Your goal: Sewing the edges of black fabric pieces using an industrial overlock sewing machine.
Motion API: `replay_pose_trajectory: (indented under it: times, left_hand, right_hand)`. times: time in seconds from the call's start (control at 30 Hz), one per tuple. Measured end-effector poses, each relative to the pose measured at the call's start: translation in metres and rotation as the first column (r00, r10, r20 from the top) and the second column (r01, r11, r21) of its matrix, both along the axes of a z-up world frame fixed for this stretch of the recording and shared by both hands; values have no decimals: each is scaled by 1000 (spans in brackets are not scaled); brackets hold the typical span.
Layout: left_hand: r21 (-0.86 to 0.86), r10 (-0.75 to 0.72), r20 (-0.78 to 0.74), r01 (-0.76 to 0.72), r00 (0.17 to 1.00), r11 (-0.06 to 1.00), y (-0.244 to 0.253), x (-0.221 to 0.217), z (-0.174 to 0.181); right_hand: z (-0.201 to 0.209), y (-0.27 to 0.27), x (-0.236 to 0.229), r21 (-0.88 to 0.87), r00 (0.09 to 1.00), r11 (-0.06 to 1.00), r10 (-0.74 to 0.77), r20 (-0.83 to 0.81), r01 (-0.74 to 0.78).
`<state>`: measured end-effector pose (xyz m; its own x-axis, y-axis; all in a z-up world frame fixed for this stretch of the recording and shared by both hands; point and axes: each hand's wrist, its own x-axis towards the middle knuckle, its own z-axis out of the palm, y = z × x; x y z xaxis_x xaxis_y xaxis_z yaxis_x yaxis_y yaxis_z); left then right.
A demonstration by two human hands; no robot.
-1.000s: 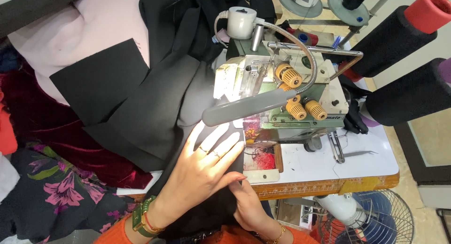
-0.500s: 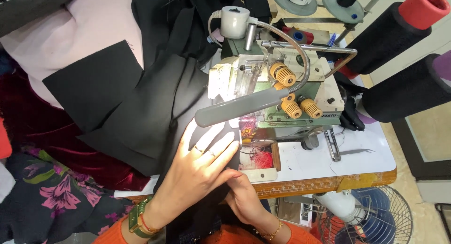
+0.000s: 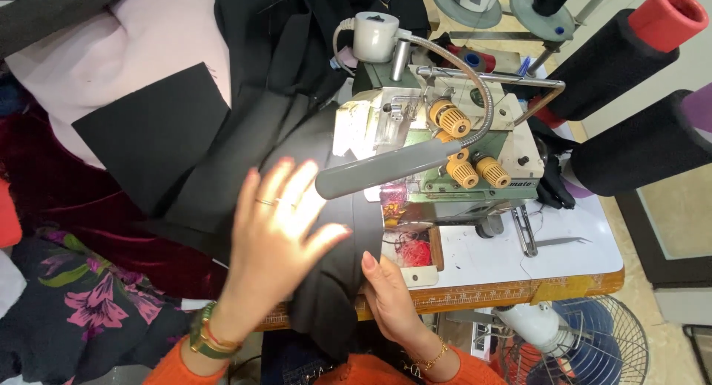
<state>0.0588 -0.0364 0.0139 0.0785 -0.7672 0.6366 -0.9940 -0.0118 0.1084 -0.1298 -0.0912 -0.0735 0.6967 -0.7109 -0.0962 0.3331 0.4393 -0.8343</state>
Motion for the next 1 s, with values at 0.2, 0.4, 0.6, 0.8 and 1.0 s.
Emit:
replay_pose_trajectory:
  times: [0.2, 0.4, 0.6, 0.8, 1.0]
  left_hand:
    - [16, 162, -225, -162, 961, 987, 26, 19, -13]
    - [6, 236, -220, -241, 946, 970, 60, 4, -40]
    - [21, 231, -511, -257, 828, 966, 88, -17, -77]
    - [-83, 240, -515, -326, 823, 942, 97, -25, -111]
    - [-37, 279, -522, -348, 806, 937, 94, -34, -109]
  right_hand:
    - [-23, 6, -22, -273, 938, 962, -75, -340, -22]
    - [-24, 17, -51, -406, 846, 885, -27, -532, -227]
    - [-39, -36, -118, -817, 742, 453, -394, -542, -357]
    - [-8, -112, -189, -934, 210, 154, -950, -229, -321]
    - [-9, -142, -194, -930, 211, 332, -909, -361, -159]
